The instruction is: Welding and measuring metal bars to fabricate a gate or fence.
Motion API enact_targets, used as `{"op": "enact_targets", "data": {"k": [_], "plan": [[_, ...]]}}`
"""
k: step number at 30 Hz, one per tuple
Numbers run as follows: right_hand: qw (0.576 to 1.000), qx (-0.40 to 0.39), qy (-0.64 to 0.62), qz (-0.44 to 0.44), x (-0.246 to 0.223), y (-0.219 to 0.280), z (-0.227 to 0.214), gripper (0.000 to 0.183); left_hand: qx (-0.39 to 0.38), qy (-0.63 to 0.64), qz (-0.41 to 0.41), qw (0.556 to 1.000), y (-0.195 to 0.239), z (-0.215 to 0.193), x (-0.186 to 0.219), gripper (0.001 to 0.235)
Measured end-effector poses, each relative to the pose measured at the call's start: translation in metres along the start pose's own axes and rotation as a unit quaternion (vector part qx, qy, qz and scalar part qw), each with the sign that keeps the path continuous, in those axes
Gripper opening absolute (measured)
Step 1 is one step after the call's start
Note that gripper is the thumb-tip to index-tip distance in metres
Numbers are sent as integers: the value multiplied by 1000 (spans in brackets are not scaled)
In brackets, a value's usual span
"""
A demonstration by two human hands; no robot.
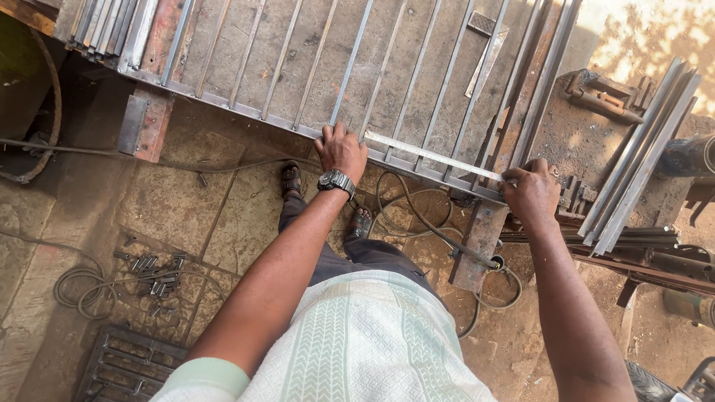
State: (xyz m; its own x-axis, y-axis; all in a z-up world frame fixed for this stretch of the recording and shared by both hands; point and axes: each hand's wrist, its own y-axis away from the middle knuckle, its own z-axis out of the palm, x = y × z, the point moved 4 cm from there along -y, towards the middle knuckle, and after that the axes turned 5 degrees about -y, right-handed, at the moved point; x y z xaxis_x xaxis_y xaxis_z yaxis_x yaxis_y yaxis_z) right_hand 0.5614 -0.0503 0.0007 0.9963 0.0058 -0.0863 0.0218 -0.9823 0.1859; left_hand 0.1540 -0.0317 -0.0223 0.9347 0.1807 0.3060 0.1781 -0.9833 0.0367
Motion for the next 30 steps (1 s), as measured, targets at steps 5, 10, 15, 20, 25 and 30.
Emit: {"op": "enact_targets", "data": {"k": [5,10,15,20,25,30], "plan": [[1000,9,-4,-6,2,0,2,21,-9,-6,-6,1000,-1,-1,1,15],[999,15,-29,-8,16,-6,8,25,-10,-1,-18,1000,-4,0,0,18],[999,38,-17,-13,-4,-13,-9,29,5,-8,-18,1000,1,-7,0,21],[1000,-17,-21,11,-33,-22,-2,27,-3,9,-20,1000,2,-6,-1,20],[999,-7,-11,-32,-62,-24,-4,25,17,8,-11,1000,4,-6,-1,21],[999,-27,-4,-23,-71,-25,-7,27,-6,10,-16,1000,4,-4,-1,21]]}}
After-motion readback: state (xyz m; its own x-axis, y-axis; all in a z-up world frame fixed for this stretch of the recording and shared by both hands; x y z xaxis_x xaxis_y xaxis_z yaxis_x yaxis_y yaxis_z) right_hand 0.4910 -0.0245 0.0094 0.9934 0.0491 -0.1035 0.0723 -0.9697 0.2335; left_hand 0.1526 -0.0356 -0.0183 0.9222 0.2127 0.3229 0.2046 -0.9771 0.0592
